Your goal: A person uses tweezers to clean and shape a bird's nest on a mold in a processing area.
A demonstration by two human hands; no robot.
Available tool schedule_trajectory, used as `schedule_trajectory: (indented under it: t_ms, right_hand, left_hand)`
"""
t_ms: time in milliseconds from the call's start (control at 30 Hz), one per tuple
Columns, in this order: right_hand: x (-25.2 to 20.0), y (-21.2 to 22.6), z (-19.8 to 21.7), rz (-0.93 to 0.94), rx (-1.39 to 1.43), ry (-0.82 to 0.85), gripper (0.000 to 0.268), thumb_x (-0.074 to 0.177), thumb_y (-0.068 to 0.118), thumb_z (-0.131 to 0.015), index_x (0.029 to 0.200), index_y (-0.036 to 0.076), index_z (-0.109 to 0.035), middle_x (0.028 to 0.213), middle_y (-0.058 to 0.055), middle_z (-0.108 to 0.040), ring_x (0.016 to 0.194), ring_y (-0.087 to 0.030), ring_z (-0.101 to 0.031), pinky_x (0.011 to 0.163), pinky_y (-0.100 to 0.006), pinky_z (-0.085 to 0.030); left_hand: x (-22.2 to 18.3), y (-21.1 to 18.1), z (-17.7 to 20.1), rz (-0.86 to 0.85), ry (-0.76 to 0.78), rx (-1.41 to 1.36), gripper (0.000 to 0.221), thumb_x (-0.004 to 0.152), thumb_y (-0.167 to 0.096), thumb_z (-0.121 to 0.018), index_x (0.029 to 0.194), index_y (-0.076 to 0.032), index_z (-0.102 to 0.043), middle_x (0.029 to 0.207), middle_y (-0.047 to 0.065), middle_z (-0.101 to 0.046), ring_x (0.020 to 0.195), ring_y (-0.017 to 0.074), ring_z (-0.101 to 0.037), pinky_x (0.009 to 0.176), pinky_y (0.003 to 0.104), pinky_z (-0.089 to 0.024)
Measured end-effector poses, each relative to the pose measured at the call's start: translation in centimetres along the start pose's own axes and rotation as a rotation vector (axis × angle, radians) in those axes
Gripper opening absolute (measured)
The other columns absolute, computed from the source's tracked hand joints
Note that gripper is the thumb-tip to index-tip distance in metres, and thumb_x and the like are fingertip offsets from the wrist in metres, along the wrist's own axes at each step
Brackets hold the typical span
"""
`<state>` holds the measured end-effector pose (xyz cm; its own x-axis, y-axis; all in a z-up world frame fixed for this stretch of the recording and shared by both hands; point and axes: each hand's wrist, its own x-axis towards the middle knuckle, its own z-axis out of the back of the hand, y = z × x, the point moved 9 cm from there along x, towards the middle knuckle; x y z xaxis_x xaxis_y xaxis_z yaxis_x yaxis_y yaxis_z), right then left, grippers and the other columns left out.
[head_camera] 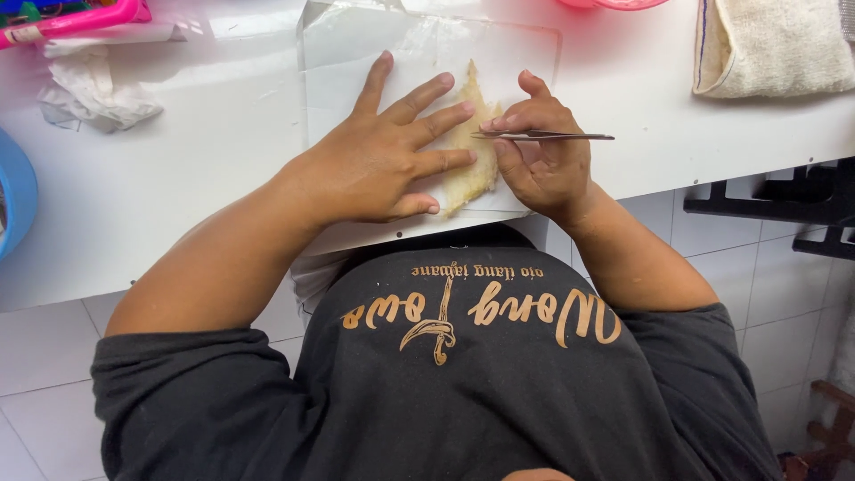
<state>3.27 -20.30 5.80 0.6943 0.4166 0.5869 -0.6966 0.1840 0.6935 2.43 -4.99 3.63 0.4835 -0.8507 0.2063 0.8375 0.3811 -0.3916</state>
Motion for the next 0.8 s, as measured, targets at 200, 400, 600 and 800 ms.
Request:
schedule_trajectory:
  t_ms: [200, 400, 600, 800]
  right_hand:
    - [-0.05, -0.2, -0.34, -0.023, -0.014, 0.039, 0.023, 0.099, -0.011, -0.06, 0.118, 0.0, -0.054, 0.107, -0.016, -0.066, 0.088, -0.027, -0.067, 0.125, -0.061, -0.034]
    - [-0.26, -0.13, -0.15, 0.0, 0.01, -0.012, 0.024, 0.1, -0.011, -0.059, 0.117, 0.003, -0.051, 0.106, -0.015, -0.062, 0.091, -0.027, -0.07, 0.125, -0.062, -0.033]
    - [-0.3, -0.05, -0.39, 0.013, -0.007, 0.016, 0.021, 0.1, -0.012, -0.06, 0.114, 0.001, -0.054, 0.105, -0.016, -0.064, 0.089, -0.028, -0.07, 0.125, -0.062, -0.033]
    - [-0.43, -0.04, 0.21, -0.001, 0.024, -0.046, 0.022, 0.1, -0.012, -0.058, 0.112, 0.004, -0.051, 0.102, -0.015, -0.063, 0.089, -0.028, -0.073, 0.125, -0.063, -0.031]
  left_hand:
    - [-0.07, 0.22, -0.61, 0.021, 0.04, 0.026, 0.068, 0.089, -0.059, -0.067, 0.147, -0.024, -0.06, 0.161, 0.018, -0.044, 0.151, 0.0428, -0.033, 0.11, 0.082, -0.012]
    - [-0.05, 0.23, -0.66, 0.02, 0.029, 0.03, 0.068, 0.087, -0.058, -0.069, 0.146, -0.026, -0.061, 0.161, 0.017, -0.044, 0.15, 0.0432, -0.034, 0.11, 0.082, -0.012]
    - [0.01, 0.23, -0.75, 0.026, 0.039, 0.011, 0.068, 0.087, -0.058, -0.069, 0.146, -0.025, -0.061, 0.16, 0.019, -0.044, 0.149, 0.0439, -0.034, 0.109, 0.083, -0.011]
    - [0.26, 0.41, -0.69, 0.018, 0.021, -0.036, 0.07, 0.088, -0.055, -0.072, 0.148, -0.021, -0.058, 0.159, 0.02, -0.043, 0.15, 0.042, -0.035, 0.112, 0.08, -0.011]
